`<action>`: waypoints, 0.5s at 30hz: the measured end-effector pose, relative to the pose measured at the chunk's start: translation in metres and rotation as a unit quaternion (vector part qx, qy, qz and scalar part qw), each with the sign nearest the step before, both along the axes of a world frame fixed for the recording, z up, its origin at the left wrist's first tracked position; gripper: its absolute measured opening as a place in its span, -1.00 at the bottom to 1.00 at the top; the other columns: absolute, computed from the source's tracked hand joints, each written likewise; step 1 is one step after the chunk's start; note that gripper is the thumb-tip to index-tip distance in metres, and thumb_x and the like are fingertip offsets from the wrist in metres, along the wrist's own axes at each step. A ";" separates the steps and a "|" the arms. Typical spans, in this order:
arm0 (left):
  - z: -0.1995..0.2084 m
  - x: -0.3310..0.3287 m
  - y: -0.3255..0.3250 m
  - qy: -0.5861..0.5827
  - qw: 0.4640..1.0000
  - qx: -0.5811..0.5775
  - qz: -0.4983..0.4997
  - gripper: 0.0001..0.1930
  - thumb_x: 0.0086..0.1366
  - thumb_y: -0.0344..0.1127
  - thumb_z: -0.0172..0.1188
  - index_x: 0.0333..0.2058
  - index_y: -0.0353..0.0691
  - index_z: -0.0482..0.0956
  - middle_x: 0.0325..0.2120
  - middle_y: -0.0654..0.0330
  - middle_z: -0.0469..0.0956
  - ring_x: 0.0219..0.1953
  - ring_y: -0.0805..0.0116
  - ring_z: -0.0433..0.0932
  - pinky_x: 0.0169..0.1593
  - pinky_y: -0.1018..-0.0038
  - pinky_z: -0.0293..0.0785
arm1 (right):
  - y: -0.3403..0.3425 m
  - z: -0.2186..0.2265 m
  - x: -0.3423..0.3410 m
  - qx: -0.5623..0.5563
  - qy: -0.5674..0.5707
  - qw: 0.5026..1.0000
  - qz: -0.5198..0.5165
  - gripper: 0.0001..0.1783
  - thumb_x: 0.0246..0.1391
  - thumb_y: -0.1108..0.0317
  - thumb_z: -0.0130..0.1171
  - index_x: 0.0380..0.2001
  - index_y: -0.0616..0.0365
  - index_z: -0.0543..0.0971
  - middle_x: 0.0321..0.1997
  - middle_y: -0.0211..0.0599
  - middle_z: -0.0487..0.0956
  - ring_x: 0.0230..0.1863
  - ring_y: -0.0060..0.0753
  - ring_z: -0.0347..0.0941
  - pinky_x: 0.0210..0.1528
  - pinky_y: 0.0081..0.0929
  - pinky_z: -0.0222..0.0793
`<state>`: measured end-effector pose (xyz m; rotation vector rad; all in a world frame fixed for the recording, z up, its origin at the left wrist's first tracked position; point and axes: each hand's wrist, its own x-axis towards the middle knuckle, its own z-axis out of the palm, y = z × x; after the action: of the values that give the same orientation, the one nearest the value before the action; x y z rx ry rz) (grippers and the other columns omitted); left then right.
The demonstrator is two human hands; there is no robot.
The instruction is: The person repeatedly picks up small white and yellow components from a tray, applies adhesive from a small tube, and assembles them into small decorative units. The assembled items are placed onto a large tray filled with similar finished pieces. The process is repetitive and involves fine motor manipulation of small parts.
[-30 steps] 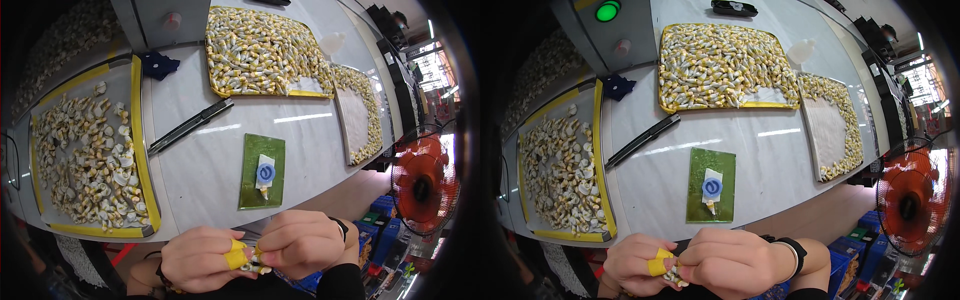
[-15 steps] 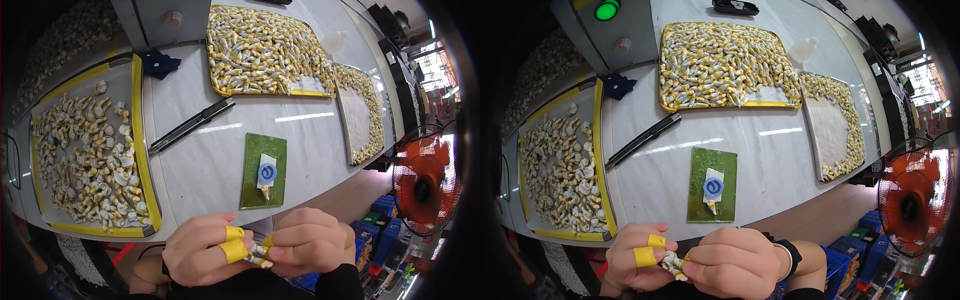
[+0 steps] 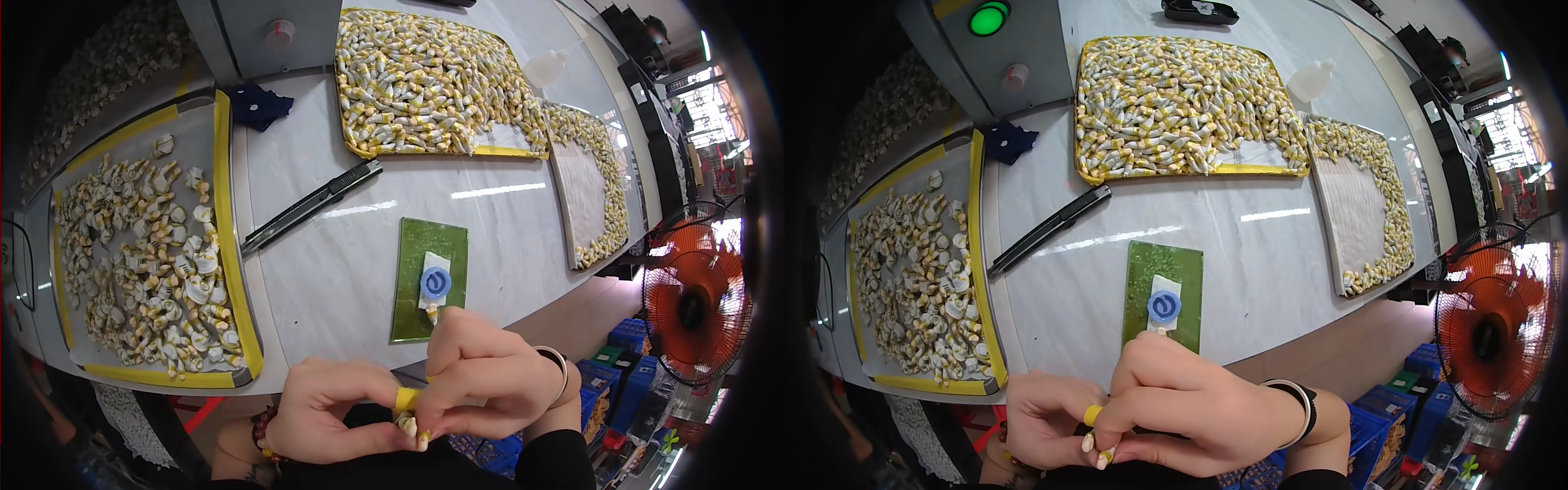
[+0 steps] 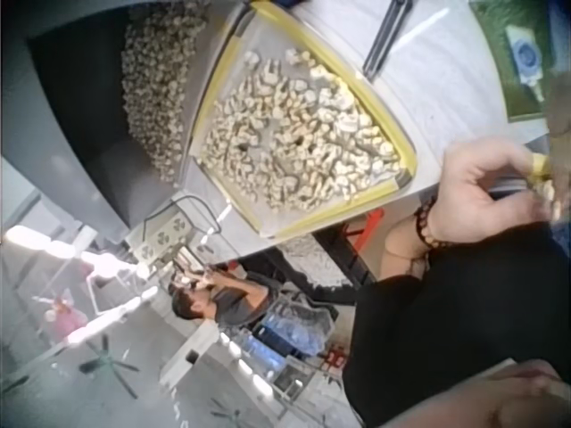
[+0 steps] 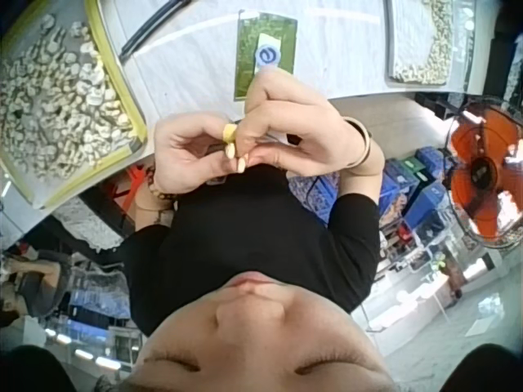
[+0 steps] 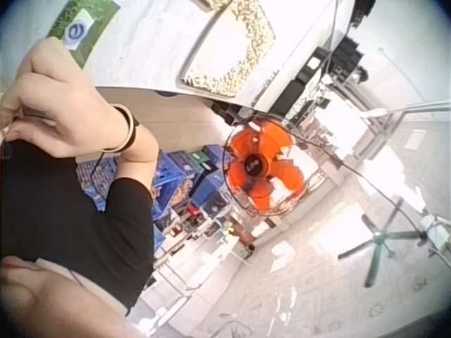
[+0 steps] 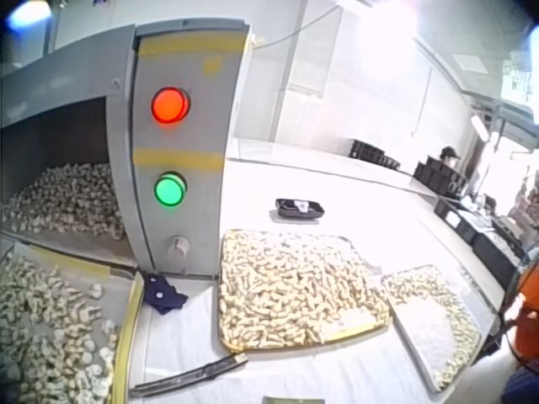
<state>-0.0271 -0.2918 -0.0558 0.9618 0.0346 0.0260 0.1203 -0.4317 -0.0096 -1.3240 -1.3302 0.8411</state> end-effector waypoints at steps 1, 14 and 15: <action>0.000 0.000 0.001 0.002 1.000 0.008 -0.014 -0.82 0.02 -0.48 0.33 -0.36 -0.36 0.59 -0.45 0.15 0.61 -0.38 0.43 0.58 -0.25 0.60 0.44 | 0.000 0.000 0.000 -0.003 -0.008 1.000 0.000 -0.87 -0.15 0.42 0.32 -0.45 0.11 0.58 -0.47 -0.44 0.34 -0.45 -0.42 0.27 -0.42 -0.52 0.13; 0.067 -0.044 0.078 0.018 0.839 0.541 0.062 -0.80 -0.09 -0.43 0.36 -0.45 -0.34 0.58 -0.52 0.12 0.58 -0.44 0.26 0.57 -0.36 0.42 0.45 | -0.017 -0.002 -0.012 0.028 -0.074 0.985 -0.150 -0.79 -0.32 0.23 0.46 -0.61 0.00 0.60 -0.58 -0.53 0.29 -0.53 -0.49 0.21 -0.53 -0.54 0.08; 0.081 -0.050 0.088 0.053 0.750 0.647 0.125 -0.76 -0.10 -0.41 0.35 -0.40 -0.34 0.57 -0.52 0.10 0.55 -0.49 0.19 0.53 -0.39 0.41 0.43 | -0.019 -0.002 -0.012 0.039 -0.064 0.980 -0.187 -0.77 -0.34 0.21 0.47 -0.64 -0.01 0.59 -0.59 -0.53 0.28 -0.54 -0.50 0.20 -0.54 -0.54 0.07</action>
<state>-0.0769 -0.2039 0.0249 2.3658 0.2807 0.2751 0.1084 -0.4510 -0.0120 -1.5236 -1.1483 0.4478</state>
